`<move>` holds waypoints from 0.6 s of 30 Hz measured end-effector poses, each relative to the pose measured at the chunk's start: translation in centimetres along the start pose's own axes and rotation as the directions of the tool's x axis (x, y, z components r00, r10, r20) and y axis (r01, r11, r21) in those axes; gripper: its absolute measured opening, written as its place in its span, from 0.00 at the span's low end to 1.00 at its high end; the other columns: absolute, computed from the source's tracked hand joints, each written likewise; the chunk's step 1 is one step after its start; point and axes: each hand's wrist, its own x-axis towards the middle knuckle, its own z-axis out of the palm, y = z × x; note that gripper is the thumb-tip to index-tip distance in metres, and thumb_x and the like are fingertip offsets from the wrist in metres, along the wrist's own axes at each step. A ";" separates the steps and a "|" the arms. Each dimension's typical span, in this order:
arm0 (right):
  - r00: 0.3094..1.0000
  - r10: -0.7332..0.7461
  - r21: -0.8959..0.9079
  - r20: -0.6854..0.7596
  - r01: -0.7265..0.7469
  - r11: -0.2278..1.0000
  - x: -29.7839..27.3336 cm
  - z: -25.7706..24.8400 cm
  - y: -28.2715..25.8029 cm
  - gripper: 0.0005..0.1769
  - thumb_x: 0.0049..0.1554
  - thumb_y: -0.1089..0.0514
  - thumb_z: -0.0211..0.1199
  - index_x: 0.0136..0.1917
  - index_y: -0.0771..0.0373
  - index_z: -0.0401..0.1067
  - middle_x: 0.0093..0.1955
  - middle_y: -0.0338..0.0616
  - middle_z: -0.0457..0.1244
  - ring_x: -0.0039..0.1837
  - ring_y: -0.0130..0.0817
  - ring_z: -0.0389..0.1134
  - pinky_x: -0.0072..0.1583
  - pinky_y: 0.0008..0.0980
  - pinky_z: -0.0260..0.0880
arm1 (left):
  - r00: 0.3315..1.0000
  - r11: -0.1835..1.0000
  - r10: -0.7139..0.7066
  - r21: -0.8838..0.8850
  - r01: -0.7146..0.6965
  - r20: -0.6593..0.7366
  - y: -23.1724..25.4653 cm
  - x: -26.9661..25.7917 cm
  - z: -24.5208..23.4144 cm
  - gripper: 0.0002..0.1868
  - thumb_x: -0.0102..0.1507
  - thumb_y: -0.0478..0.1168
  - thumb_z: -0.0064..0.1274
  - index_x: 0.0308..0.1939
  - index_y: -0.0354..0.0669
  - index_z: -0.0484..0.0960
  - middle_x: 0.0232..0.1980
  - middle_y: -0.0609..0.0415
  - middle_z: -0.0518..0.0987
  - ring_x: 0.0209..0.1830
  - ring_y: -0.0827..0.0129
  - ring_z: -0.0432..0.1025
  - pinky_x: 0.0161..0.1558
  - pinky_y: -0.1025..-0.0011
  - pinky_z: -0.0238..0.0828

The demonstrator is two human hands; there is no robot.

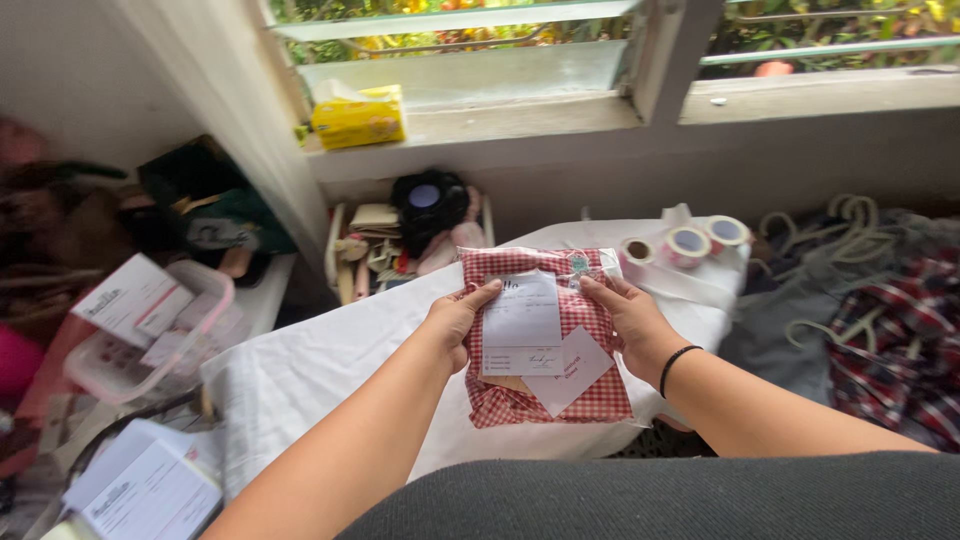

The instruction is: The person places a folded red and white checkered cloth into a clear plastic bag and seals it. They then use scissors to cut a small piece of tape and attach a paper tag to the outside of the bag. Finally, they apply decorative tape to the package and place it on a nearby surface.

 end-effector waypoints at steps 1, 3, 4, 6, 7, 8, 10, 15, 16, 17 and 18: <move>1.000 -0.008 0.039 -0.011 0.009 0.999 -0.5 -1.2 -0.3 0.22 0.56 0.50 0.67 0.62 0.56 0.73 0.50 0.35 0.70 0.49 0.26 0.71 0.51 0.35 0.73 | 1.000 1.000 -0.005 0.031 0.005 0.006 -0.3 0.0 1.4 0.17 0.59 0.44 0.64 0.46 0.36 0.81 0.43 0.44 0.85 0.39 0.57 0.81 0.43 0.55 0.83; 0.999 -0.024 0.116 -0.034 0.028 0.993 -1.8 -3.9 -1.1 0.21 0.56 0.52 0.66 0.62 0.56 0.74 0.50 0.36 0.71 0.48 0.26 0.72 0.51 0.35 0.75 | 0.999 0.997 -0.012 0.076 0.009 0.034 -1.2 -0.1 4.2 0.19 0.59 0.45 0.65 0.47 0.35 0.81 0.44 0.44 0.85 0.39 0.57 0.81 0.43 0.56 0.83; 0.999 -0.030 0.145 -0.037 0.035 0.989 -2.6 -5.2 -1.4 0.20 0.56 0.53 0.66 0.61 0.56 0.74 0.49 0.37 0.71 0.47 0.27 0.72 0.50 0.36 0.75 | 0.998 0.996 -0.015 0.090 0.010 0.058 -1.7 -0.2 5.7 0.20 0.59 0.45 0.65 0.47 0.35 0.81 0.44 0.44 0.85 0.39 0.58 0.82 0.43 0.57 0.83; 0.998 -0.039 0.204 -0.042 0.047 0.978 -4.2 -8.3 -2.0 0.17 0.56 0.55 0.64 0.59 0.57 0.74 0.48 0.39 0.71 0.46 0.29 0.73 0.50 0.37 0.76 | 0.998 0.991 -0.016 0.136 0.007 0.068 -3.0 -0.5 8.9 0.21 0.59 0.46 0.65 0.49 0.35 0.80 0.45 0.44 0.85 0.39 0.59 0.82 0.43 0.58 0.83; 0.994 -0.065 0.189 -0.084 0.080 0.979 -5.0 -9.8 -2.2 0.17 0.57 0.54 0.65 0.59 0.58 0.73 0.49 0.38 0.71 0.47 0.28 0.72 0.50 0.37 0.75 | 0.998 0.986 -0.013 0.168 0.004 0.056 -3.8 -0.8 10.7 0.22 0.59 0.46 0.65 0.50 0.35 0.79 0.45 0.44 0.85 0.40 0.59 0.82 0.44 0.58 0.83; 0.988 -0.091 0.173 -0.125 0.112 0.979 -5.7 -11.3 -2.4 0.17 0.57 0.53 0.65 0.59 0.58 0.73 0.49 0.37 0.70 0.47 0.27 0.72 0.50 0.37 0.75 | 0.999 0.980 -0.009 0.200 0.000 0.044 -4.6 -1.1 12.5 0.22 0.60 0.46 0.65 0.50 0.35 0.78 0.45 0.44 0.85 0.40 0.60 0.82 0.44 0.58 0.83; 0.975 -0.114 0.140 -0.191 0.142 0.980 -7.0 -14.4 -2.7 0.16 0.59 0.51 0.64 0.58 0.58 0.72 0.49 0.36 0.70 0.48 0.26 0.71 0.50 0.36 0.74 | 0.995 0.983 -0.024 0.182 0.006 0.093 -6.2 -1.7 15.9 0.22 0.59 0.46 0.64 0.50 0.34 0.78 0.44 0.44 0.85 0.38 0.58 0.82 0.42 0.57 0.83; 0.956 -0.159 0.134 -0.245 0.196 0.971 -9.8 -22.5 -2.8 0.17 0.60 0.46 0.61 0.56 0.57 0.72 0.49 0.34 0.69 0.48 0.25 0.70 0.50 0.34 0.74 | 0.983 0.986 -0.057 0.166 0.028 0.172 -10.2 -3.7 23.6 0.21 0.59 0.44 0.63 0.48 0.33 0.77 0.43 0.43 0.84 0.36 0.58 0.81 0.40 0.54 0.83; 0.951 -0.166 0.132 -0.261 0.205 0.970 -10.2 -24.2 -2.6 0.17 0.60 0.46 0.62 0.56 0.57 0.72 0.49 0.35 0.69 0.48 0.25 0.70 0.51 0.34 0.74 | 0.984 0.984 -0.056 0.178 0.025 0.171 -11.1 -4.1 25.0 0.21 0.60 0.44 0.64 0.48 0.33 0.76 0.43 0.43 0.84 0.37 0.58 0.81 0.41 0.55 0.83; 0.945 -0.171 0.129 -0.277 0.213 0.969 -10.7 -25.9 -2.4 0.16 0.60 0.47 0.62 0.56 0.58 0.71 0.49 0.35 0.69 0.49 0.26 0.70 0.51 0.34 0.74 | 0.984 0.981 -0.056 0.191 0.023 0.171 -12.0 -4.5 26.5 0.21 0.60 0.44 0.64 0.49 0.33 0.76 0.44 0.42 0.84 0.37 0.58 0.81 0.42 0.55 0.83; 0.939 -0.176 0.126 -0.294 0.221 0.967 -11.1 -27.6 -2.3 0.16 0.59 0.48 0.63 0.56 0.58 0.71 0.48 0.36 0.70 0.49 0.26 0.70 0.51 0.33 0.73 | 0.975 0.981 -0.070 0.189 0.030 0.210 -12.8 -4.8 27.8 0.20 0.60 0.44 0.64 0.48 0.34 0.78 0.43 0.43 0.84 0.36 0.58 0.81 0.41 0.55 0.83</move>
